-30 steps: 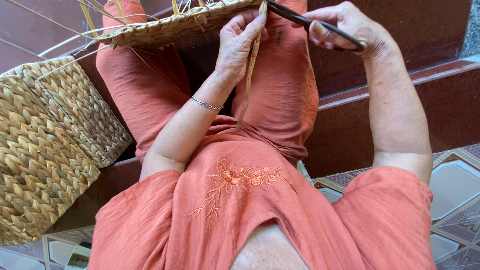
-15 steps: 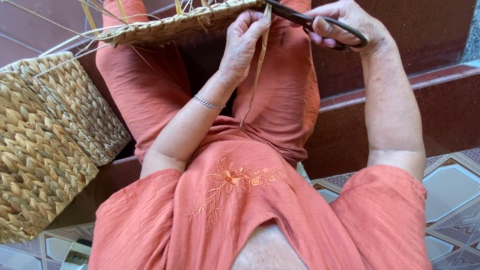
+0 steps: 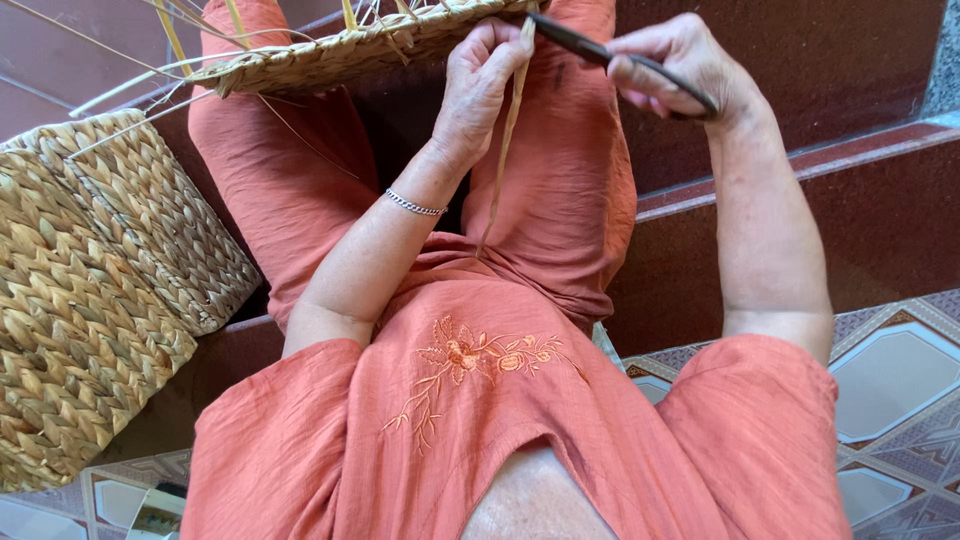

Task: The person weaves a basket by hand, interlacing thin strips of dried plant material through a vertical frame. They periodically use scissors to trim excess material and continue weaving around the basket's edge.

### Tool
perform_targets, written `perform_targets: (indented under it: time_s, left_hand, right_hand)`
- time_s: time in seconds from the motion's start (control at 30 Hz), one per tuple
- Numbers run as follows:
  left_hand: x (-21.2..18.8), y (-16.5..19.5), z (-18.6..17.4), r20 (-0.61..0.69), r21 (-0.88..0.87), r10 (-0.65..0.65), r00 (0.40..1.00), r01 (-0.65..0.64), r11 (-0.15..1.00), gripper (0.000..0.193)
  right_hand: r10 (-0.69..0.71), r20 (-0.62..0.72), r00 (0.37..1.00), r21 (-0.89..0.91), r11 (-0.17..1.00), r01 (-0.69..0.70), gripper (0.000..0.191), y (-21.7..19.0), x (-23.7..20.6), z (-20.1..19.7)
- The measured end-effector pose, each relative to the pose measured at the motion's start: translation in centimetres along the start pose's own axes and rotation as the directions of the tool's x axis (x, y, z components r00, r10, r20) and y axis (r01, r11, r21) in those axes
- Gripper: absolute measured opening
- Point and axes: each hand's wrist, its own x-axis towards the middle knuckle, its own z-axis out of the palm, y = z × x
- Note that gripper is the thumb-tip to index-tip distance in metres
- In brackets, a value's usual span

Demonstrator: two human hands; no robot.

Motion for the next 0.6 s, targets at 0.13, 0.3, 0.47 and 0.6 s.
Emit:
perform_targets:
  time_s: [0.13, 0.3, 0.47, 0.6]
  left_hand:
    - [-1.0, 0.1, -0.5, 0.097, 0.032, 0.076, 0.992, -0.08, 0.996, 0.011]
    - [-2.5, 0.0, -2.2, 0.0, 0.063, 0.058, 0.998, -0.058, 0.996, 0.01]
    - [-3.1, 2.0, -4.8, -0.163, 0.271, 0.211, 0.964, -0.162, 0.949, 0.012]
    - [-3.4, 4.3, -5.9, -0.163, 0.071, 0.311, 0.936, -0.303, 0.95, 0.01]
  right_hand:
    - [0.08, -0.107, 0.991, 0.158, 0.985, -0.062, 0.043, 1.7, -2.2, 0.3]
    - [0.106, -0.612, 0.784, 0.155, 0.988, -0.013, 0.036, 7.9, -4.1, 1.4]
    - [-0.15, -0.823, 0.548, -0.322, 0.917, -0.234, 0.031, 14.1, -2.1, 3.4]
    - [0.188, -0.823, 0.537, -0.278, 0.691, -0.668, 0.055, 15.3, -1.6, 5.2]
